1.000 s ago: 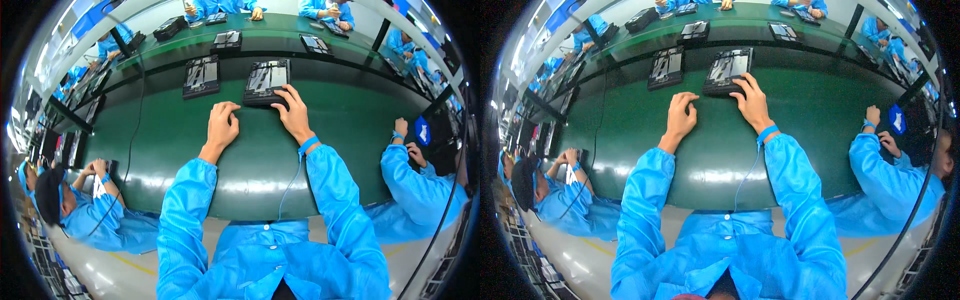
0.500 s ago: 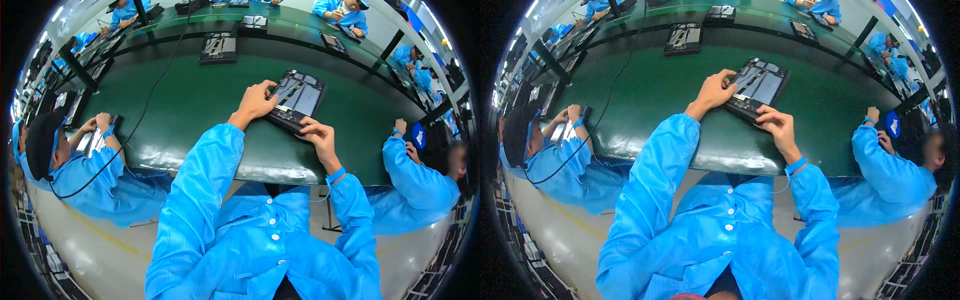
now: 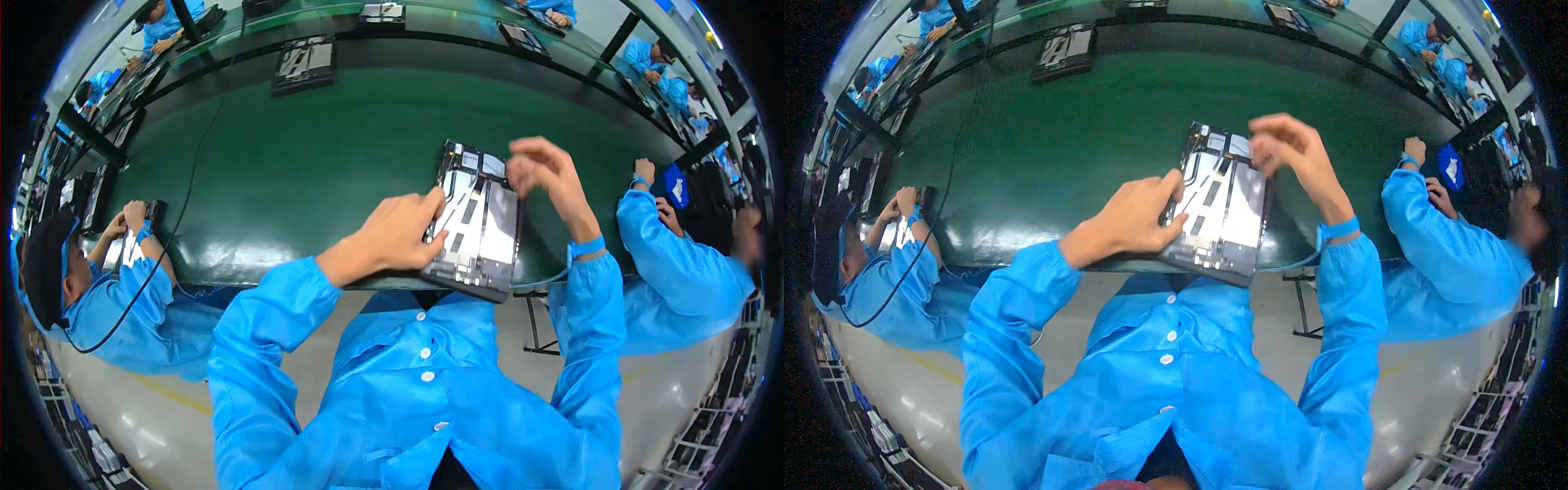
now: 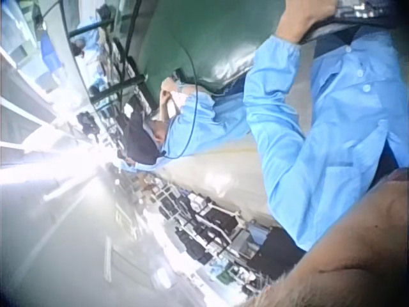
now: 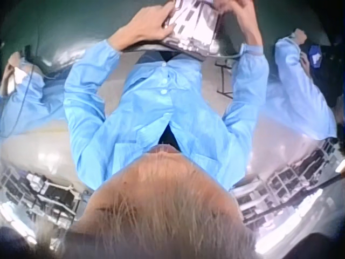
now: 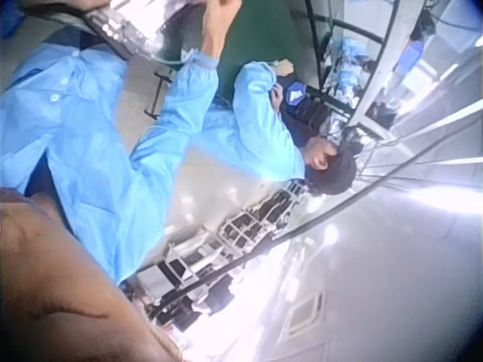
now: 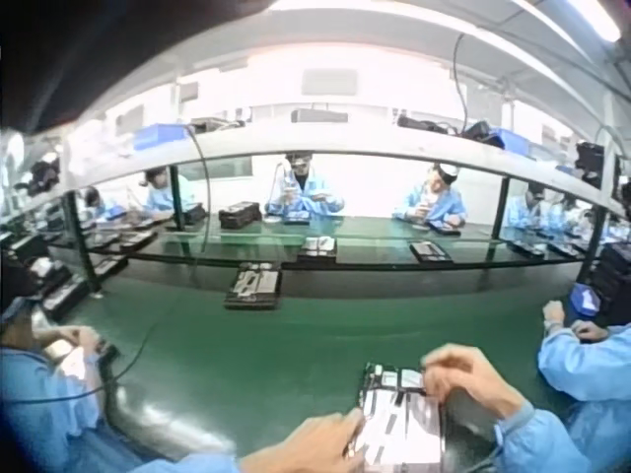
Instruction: The person takes tablet casings from a conveyor belt, routes wires, attaches tape, and connects internal components by hand, then places the assembled casings back onto the conveyor belt.
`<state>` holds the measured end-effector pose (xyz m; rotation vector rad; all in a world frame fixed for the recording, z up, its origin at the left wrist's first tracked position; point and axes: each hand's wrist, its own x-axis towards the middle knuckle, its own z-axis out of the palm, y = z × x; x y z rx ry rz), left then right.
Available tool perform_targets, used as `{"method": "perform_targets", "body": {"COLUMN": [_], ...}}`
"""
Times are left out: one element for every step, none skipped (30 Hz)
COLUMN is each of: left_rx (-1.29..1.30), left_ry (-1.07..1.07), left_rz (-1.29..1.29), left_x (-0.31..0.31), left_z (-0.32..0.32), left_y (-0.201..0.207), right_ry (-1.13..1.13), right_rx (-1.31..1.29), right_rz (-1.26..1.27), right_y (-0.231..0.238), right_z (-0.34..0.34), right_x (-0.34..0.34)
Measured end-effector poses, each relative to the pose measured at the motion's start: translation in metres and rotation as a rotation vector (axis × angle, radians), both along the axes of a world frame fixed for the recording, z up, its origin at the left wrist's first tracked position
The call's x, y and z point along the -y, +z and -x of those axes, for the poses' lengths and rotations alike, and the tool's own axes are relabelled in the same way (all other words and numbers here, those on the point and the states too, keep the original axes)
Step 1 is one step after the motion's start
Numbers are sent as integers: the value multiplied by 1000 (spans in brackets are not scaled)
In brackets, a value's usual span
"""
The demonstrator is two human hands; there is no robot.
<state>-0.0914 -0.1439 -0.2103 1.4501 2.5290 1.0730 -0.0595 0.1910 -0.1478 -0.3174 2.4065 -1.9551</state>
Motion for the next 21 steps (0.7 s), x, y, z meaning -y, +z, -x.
{"method": "perform_targets", "body": {"left_rx": [29, 162, 292, 294, 314, 333, 281, 210, 134, 131, 108, 85, 282, 274, 267, 278, 229, 180, 248, 221, 193], "left_ry": [-32, -59, -88, -90, -98, -106, -27, 64, 165, 165, 98, 33, -60, -64, -67, -66, -89, -110, -127, -154, -182], "left_rz": [-25, 20, 64, 67, -19, -105, -174, -174, -171, -175, -221, -266, -197, -208, -217, -216, -167, -118, -82, -94, -106], "left_x": [1, 3, 3, 2, 0, -3, -9, -15, -16, -18, -23, -27, -27, -23, -19, -14, -8, -4, -2, -1, 0], "left_z": [-8, -10, -10, -4, 5, 16, 32, 55, 70, 76, 82, 88, 89, 85, 81, 76, 72, 69, 68, 65, 64], "left_y": [4, 16, 25, 22, 21, 19, 18, 18, 17, 14, 11, 7, 1, -4, -9, -9, -5, -2, -1, -1, 1], "right_ry": [-82, -83, -87, -75, -107, -78, -54, -50, -35, -49, -21, 15, 53, 134, 145, 201, 254, 302, 309, 334, 358], "right_rx": [-138, -179, -222, -287, -249, -223, -195, -181, -172, -192, -240, -243, -240, -232, -218, -207, -206, -107, -107, -110, -114], "right_rz": [-72, -114, -158, -219, -269, -235, -205, -250, -290, -302, -269, -265, -257, -362, -357, -442, -533, -509, -508, -487, -466], "right_y": [-12, -22, -30, -43, -48, -49, -48, -47, -47, -49, -50, -51, -49, -38, -32, -25, -17, -11, -14, -18, -21], "right_z": [15, 26, 37, 47, 51, 53, 54, 52, 51, 48, 47, 48, 47, 45, 44, 44, 48, 49, 53, 56, 58], "right_x": [1, 8, 16, 24, 37, 44, 47, 49, 54, 60, 61, 61, 61, 64, 68, 70, 71, 72, 70, 67, 66]}}
